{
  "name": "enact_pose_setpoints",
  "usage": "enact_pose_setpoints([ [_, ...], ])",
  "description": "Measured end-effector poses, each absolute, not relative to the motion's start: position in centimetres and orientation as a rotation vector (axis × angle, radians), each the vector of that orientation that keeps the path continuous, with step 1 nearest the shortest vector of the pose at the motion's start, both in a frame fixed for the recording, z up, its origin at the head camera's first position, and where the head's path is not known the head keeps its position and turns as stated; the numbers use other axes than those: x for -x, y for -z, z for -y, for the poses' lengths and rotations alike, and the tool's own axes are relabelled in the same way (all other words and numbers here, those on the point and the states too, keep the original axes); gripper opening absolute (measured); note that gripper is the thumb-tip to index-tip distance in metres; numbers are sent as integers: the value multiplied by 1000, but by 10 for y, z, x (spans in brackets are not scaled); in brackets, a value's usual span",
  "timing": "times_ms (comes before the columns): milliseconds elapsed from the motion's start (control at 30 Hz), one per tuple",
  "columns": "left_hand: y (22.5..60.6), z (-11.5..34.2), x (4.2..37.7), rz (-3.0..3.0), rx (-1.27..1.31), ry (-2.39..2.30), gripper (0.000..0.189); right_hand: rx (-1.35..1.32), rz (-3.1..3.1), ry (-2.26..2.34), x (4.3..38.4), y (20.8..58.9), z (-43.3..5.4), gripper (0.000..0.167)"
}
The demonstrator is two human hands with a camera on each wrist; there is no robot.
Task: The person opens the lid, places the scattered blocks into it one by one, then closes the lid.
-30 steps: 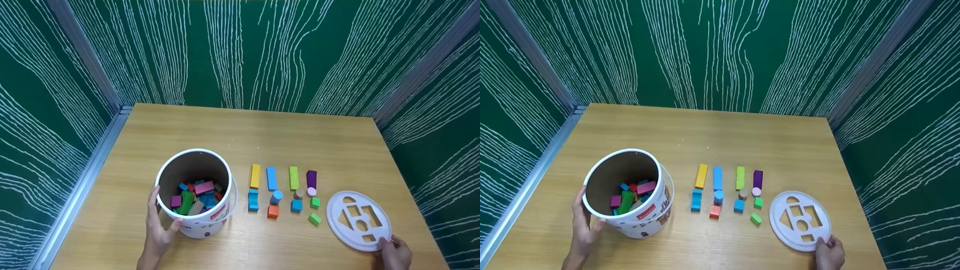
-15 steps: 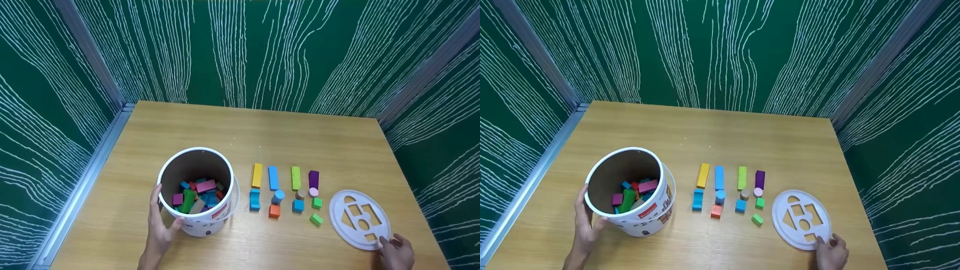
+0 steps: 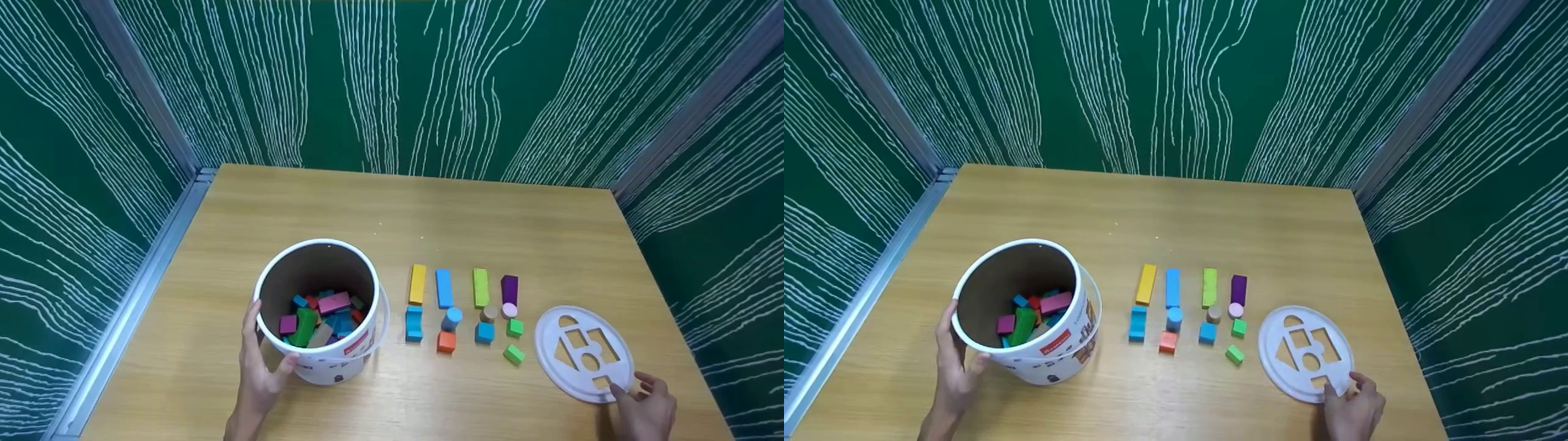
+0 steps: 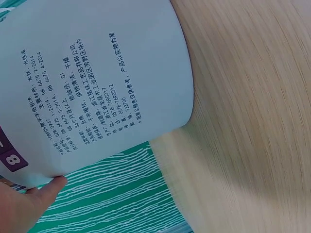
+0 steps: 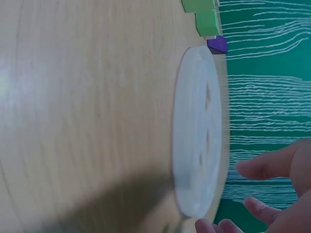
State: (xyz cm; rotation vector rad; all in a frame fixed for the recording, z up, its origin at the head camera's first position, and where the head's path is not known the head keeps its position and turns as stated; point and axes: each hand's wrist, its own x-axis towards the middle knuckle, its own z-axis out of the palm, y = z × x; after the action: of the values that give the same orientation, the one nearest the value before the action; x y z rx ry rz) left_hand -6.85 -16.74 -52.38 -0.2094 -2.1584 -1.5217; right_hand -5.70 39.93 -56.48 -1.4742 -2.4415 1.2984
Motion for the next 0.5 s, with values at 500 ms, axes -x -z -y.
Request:
enact_pose_setpoints([
  [500,525,168,69,2153,202,1536,91,1221,2789,-1136,65,546,-375,56],
])
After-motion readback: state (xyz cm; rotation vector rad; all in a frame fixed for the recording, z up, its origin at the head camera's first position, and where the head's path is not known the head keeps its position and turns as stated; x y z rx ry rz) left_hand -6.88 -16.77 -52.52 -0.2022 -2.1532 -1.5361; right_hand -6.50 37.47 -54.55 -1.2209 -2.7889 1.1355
